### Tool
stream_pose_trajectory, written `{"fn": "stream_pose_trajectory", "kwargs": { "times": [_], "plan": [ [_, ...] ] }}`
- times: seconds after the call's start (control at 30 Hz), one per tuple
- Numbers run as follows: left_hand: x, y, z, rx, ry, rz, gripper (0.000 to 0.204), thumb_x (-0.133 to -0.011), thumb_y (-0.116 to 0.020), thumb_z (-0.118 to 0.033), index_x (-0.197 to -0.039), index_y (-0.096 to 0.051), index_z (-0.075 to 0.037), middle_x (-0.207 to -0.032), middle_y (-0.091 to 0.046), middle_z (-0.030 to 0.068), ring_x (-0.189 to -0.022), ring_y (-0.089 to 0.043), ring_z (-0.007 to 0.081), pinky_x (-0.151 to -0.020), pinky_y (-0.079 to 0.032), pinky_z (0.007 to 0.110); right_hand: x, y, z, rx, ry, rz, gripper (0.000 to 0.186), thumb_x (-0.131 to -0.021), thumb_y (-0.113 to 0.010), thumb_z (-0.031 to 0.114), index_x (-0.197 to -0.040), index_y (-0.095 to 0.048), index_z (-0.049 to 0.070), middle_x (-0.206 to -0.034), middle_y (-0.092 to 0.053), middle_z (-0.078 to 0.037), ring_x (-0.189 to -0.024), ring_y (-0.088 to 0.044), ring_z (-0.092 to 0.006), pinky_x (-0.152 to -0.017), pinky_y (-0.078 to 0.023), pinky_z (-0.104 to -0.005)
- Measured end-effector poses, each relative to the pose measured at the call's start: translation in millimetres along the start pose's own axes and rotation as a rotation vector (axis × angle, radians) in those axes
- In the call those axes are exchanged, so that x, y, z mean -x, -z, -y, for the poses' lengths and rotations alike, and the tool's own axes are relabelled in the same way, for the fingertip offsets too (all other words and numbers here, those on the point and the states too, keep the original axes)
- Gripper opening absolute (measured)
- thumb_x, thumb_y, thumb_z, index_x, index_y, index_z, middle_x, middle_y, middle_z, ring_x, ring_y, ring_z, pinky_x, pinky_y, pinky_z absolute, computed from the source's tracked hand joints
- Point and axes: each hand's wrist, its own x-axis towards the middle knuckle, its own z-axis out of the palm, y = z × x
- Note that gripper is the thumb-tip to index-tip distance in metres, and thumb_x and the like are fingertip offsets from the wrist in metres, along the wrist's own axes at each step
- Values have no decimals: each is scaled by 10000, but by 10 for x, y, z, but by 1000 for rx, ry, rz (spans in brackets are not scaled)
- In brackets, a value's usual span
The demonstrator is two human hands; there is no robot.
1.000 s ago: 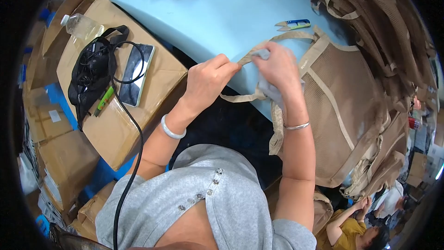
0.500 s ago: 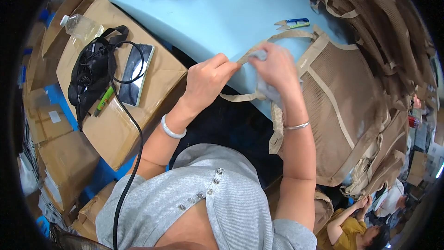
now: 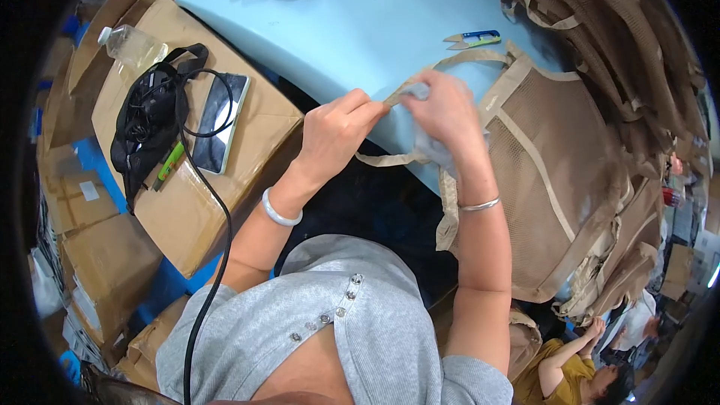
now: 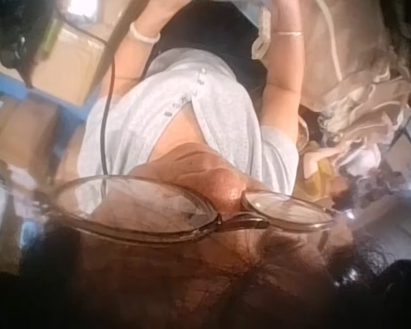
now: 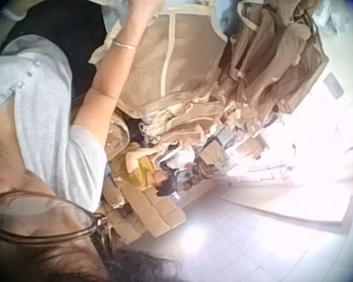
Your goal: Applying finishing liquid to the straps and seams of mesh bags using a cloth.
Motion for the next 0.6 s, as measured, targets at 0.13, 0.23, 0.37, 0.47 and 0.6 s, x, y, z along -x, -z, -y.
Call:
{"fn": "stream_pose_trajectory", "kwargs": {
  "times": [0.13, 0.23, 0.37, 0.47, 0.6],
  "plan": [
    [11, -26, 17, -8, -1, 2, 104, -748, -746, -88, -769, -644, -96, -692, -521, 15, -591, -595, 180, -480, -460, 305, -17, 21, 7, 8, 35, -40, 290, -748, -724, 232, -962, -708, 38, -863, -686, -216, -874, -653, -378, -785, -515, -433],
    [52, -7, 6, -33, 7, 33, 104, -749, -744, -82, -790, -649, -95, -706, -533, 15, -587, -597, 182, -479, -462, 306, 72, -36, 56, 12, 69, 58, 282, -748, -724, 235, -944, -705, 33, -860, -690, -204, -864, -653, -380, -768, -516, -439],
    [43, -25, 26, 18, -23, -9, 114, -758, -740, -73, -849, -677, -100, -723, -557, 12, -579, -599, 186, -484, -473, 295, 2, 52, -34, 32, -25, -22, 256, -753, -714, 229, -891, -692, 14, -832, -688, -199, -839, -658, -368, -742, -515, -435],
    [46, -26, 5, 25, 6, -7, 121, -764, -688, -72, -881, -674, -99, -743, -548, 14, -594, -606, 184, -500, -487, 296, -12, 44, -77, 20, -13, -36, 252, -753, -713, 227, -872, -683, 6, -810, -685, -194, -813, -663, -355, -726, -513, -421],
    [67, -39, 26, 36, -1, -15, 136, -756, -749, -78, -876, -697, -117, -724, -569, 4, -569, -602, 180, -484, -480, 287, 33, 58, -89, -65, -22, -25, 249, -746, -723, 223, -869, -679, 11, -790, -683, -184, -782, -666, -340, -708, -509, -407]
  ]
}}
